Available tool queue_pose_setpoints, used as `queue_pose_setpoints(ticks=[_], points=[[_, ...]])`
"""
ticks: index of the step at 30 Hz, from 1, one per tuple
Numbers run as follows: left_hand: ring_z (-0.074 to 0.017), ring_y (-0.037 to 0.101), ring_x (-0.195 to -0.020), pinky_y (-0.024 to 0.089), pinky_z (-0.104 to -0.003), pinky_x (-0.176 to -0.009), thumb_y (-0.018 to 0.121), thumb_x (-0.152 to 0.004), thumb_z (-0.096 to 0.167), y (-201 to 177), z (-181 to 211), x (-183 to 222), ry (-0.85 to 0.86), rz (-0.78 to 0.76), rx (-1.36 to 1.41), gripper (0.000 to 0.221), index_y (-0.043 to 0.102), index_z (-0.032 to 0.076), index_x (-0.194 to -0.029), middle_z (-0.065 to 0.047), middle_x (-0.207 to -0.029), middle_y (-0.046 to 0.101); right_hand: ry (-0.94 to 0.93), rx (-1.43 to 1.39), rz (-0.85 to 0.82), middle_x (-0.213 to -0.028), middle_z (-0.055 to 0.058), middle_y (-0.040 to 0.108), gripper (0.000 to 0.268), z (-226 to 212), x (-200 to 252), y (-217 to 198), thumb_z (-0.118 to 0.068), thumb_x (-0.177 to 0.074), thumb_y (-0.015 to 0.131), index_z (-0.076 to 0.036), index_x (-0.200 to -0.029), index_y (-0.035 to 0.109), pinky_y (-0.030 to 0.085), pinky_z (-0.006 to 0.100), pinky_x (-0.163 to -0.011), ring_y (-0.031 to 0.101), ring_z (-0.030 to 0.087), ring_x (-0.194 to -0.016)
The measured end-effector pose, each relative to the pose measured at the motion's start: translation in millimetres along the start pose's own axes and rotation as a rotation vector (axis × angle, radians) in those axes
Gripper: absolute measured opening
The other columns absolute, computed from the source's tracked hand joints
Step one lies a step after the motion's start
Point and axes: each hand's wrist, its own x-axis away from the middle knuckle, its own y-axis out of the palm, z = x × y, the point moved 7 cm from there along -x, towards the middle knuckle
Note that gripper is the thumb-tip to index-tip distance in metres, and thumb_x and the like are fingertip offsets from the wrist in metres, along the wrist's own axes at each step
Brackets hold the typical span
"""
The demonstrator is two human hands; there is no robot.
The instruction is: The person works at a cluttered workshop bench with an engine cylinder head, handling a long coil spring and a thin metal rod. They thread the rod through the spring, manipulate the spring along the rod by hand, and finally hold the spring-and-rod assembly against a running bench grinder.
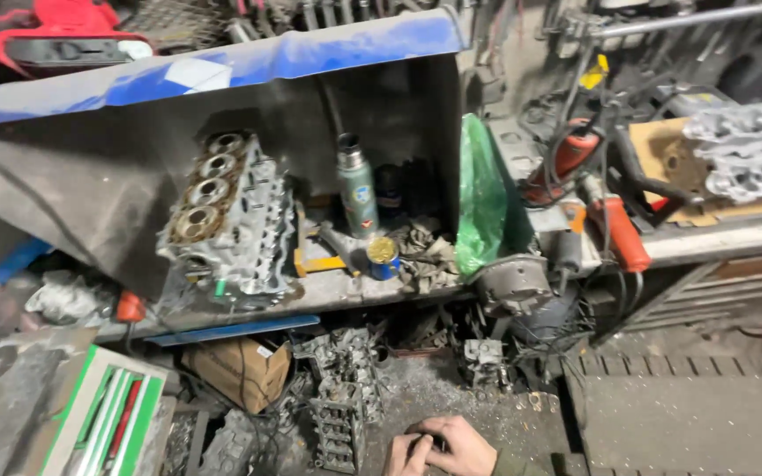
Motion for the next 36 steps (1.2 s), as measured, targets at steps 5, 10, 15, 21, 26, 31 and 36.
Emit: queue_pose_setpoints(ticks=[5,10,15,21,26,31,36], points=[[-0.0250,0.077,-0.081,0.062,-0.041,-0.074,0.081,-0.092,0.016,48,-62,4,-0.633,0.005,0.330,0.017,0.074,0.008,-0.105,-0.014,-0.089,0.076,0.176,-0.101,0.074,-0.100,0.017,0.077,0.037,24,25,-26,-0.024,-0.083,0.072,0.000,-0.111,0.070,0.059,0.037,-0.083,0.077,0.032,-0.095],[-0.0191,0.076,-0.080,0.061,-0.038,-0.074,0.076,-0.091,0.026,81,-83,-15,-0.748,-0.400,0.419,0.026,0.075,0.002,-0.100,-0.013,-0.089,0.076,0.280,0.011,0.206,-0.080,0.020,0.064,0.035,57,37,-42,-0.029,-0.082,0.075,0.004,-0.087,0.064,0.052,0.040,-0.069,0.064,0.034,-0.073],[-0.0217,0.072,-0.078,0.060,-0.036,-0.072,0.076,-0.089,0.033,112,-75,-33,-1.014,-0.541,0.462,0.035,0.073,0.001,-0.102,-0.015,-0.093,0.074,0.271,0.130,0.322,-0.076,0.021,0.059,0.036,56,61,-66,-0.028,-0.086,0.075,0.004,-0.079,0.060,0.047,0.044,-0.065,0.059,0.039,-0.071],[-0.0198,0.072,-0.093,0.061,-0.032,-0.078,0.065,-0.102,0.032,127,-20,-124,-0.253,-0.642,0.323,0.034,0.075,0.004,-0.120,-0.013,-0.108,0.071,0.353,0.043,0.526,-0.078,0.021,0.061,0.031,87,92,-84,-0.025,-0.089,0.072,0.004,-0.085,0.063,0.051,0.043,-0.065,0.063,0.040,-0.073],[-0.0191,0.072,-0.072,0.057,-0.034,-0.068,0.062,-0.098,0.038,151,8,-162,-0.805,-0.948,0.603,0.041,0.076,-0.001,-0.096,-0.012,-0.077,0.073,0.355,0.048,0.580,-0.082,0.021,0.064,0.027,70,106,-118,-0.022,-0.091,0.069,0.004,-0.088,0.063,0.052,0.042,-0.067,0.065,0.040,-0.077],[-0.0154,0.062,-0.059,0.048,-0.034,-0.058,0.059,-0.098,0.040,185,22,-175,-0.781,-0.835,0.495,0.045,0.077,0.001,-0.087,-0.009,-0.063,0.066,0.455,-0.005,0.530,-0.085,0.022,0.067,0.025,79,130,-153,-0.023,-0.096,0.064,0.003,-0.098,0.064,0.053,0.041,-0.070,0.066,0.040,-0.078],[-0.0142,0.061,-0.056,0.049,-0.033,-0.058,0.060,-0.097,0.043,237,44,-194,-0.872,-0.711,0.460,0.046,0.081,0.005,-0.085,-0.006,-0.060,0.066,0.271,-0.011,0.513,-0.094,0.022,0.071,0.025,87,161,-210,-0.019,-0.097,0.064,0.003,-0.108,0.066,0.055,0.041,-0.076,0.068,0.041,-0.087]])
